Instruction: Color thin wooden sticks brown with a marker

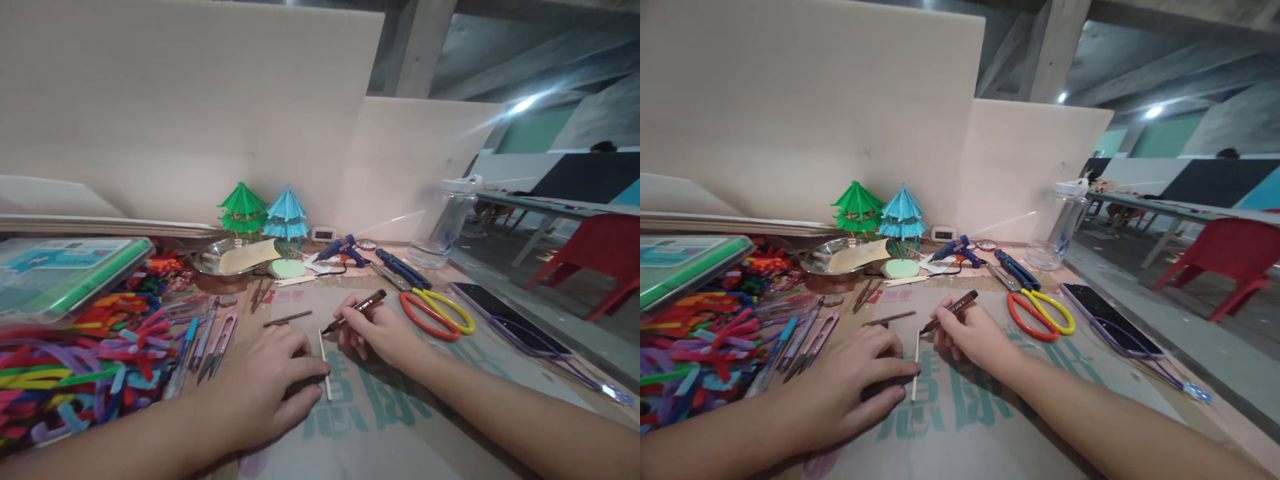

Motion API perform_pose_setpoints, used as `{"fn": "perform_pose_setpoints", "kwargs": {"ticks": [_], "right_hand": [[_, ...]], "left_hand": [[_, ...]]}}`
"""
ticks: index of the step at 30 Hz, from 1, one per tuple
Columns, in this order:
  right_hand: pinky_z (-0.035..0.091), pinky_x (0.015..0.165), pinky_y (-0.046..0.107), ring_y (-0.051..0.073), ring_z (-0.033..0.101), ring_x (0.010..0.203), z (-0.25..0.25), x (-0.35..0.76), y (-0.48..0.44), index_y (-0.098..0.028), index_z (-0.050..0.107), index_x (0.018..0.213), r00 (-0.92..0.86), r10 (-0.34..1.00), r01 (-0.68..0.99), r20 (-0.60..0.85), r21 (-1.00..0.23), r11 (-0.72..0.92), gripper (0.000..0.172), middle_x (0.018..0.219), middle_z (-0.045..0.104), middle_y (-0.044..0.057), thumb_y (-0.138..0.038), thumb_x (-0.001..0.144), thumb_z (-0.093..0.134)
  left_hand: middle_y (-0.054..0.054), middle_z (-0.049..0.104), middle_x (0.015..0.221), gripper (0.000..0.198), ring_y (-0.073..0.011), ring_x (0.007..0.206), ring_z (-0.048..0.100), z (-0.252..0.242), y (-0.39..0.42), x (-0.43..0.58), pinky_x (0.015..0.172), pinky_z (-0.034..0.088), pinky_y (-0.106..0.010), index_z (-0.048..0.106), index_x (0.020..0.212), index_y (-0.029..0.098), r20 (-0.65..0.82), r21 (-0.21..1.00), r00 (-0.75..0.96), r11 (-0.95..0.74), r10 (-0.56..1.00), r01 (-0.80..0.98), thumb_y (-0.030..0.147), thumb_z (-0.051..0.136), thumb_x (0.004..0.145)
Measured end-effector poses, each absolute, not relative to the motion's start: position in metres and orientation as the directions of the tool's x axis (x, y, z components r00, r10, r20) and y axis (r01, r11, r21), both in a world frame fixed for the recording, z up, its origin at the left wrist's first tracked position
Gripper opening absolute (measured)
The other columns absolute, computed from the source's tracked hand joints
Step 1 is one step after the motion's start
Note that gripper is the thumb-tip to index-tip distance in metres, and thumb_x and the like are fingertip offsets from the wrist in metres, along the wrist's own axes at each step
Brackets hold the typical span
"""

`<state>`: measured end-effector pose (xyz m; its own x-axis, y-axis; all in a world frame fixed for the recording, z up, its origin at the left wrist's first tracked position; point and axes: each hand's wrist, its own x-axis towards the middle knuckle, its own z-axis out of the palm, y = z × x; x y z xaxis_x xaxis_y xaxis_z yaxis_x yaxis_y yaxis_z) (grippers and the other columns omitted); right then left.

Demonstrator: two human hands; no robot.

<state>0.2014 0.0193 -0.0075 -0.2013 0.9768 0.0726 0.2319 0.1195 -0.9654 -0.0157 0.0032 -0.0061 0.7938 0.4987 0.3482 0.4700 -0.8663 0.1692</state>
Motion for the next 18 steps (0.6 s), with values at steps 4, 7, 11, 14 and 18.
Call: {"fn": "perform_pose_setpoints", "kwargs": {"ticks": [4,7,11,14,18], "right_hand": [[0.029,0.034,0.017,0.006,0.041,0.032,-0.0058,0.2002,0.0184,-0.019,0.05,0.078,-0.203,0.978,0.256,0.056,-0.961,0.108,0.022,0.051,0.057,-0.005,-0.04,0.082,0.049],[0.03,0.035,0.017,0.006,0.042,0.033,-0.0048,0.1999,0.0173,-0.019,0.05,0.078,-0.222,0.974,0.27,0.05,-0.956,0.111,0.02,0.051,0.058,-0.005,-0.038,0.082,0.049],[0.031,0.035,0.017,0.006,0.042,0.034,-0.0029,0.2011,0.0152,-0.018,0.05,0.076,-0.263,0.965,0.282,0.024,-0.954,0.101,0.017,0.051,0.058,-0.004,-0.035,0.081,0.049],[0.032,0.035,0.016,0.006,0.042,0.035,-0.0024,0.2022,0.0145,-0.019,0.05,0.076,-0.3,0.954,0.277,-0.003,-0.957,0.084,0.017,0.05,0.058,-0.004,-0.035,0.081,0.049],[0.031,0.035,0.017,0.006,0.041,0.034,-0.004,0.202,0.0162,-0.019,0.05,0.078,-0.246,0.968,0.252,0.041,-0.962,0.105,0.019,0.051,0.058,-0.005,-0.037,0.081,0.049]], "left_hand": [[-0.004,0.058,0.09,0.021,-0.0205,0.084,0.054,-0.0056,0.0036,-0.0154,0.073,0.041,-0.033,0.067,0.106,0.028,0.338,0.188,0.791,-0.86,0.511,0.475,0.028,0.056,0.089],[-0.004,0.059,0.091,0.02,-0.0209,0.085,0.054,-0.0057,0.0035,-0.0153,0.074,0.041,-0.034,0.067,0.106,0.028,0.344,0.185,0.792,-0.864,0.504,0.469,0.028,0.055,0.09],[-0.005,0.059,0.091,0.021,-0.0214,0.086,0.054,-0.0056,0.0031,-0.0153,0.074,0.041,-0.035,0.067,0.106,0.027,0.333,0.181,0.802,-0.868,0.496,0.462,0.028,0.054,0.09],[-0.005,0.058,0.092,0.022,-0.0219,0.086,0.054,-0.0056,0.0033,-0.0152,0.075,0.042,-0.036,0.067,0.107,0.027,0.317,0.186,0.801,-0.862,0.507,0.472,0.028,0.054,0.09],[-0.005,0.058,0.093,0.022,-0.0219,0.087,0.054,-0.0052,0.0039,-0.0151,0.077,0.042,-0.037,0.067,0.108,0.028,0.3,0.203,0.803,-0.857,0.515,0.474,0.029,0.054,0.09]]}}
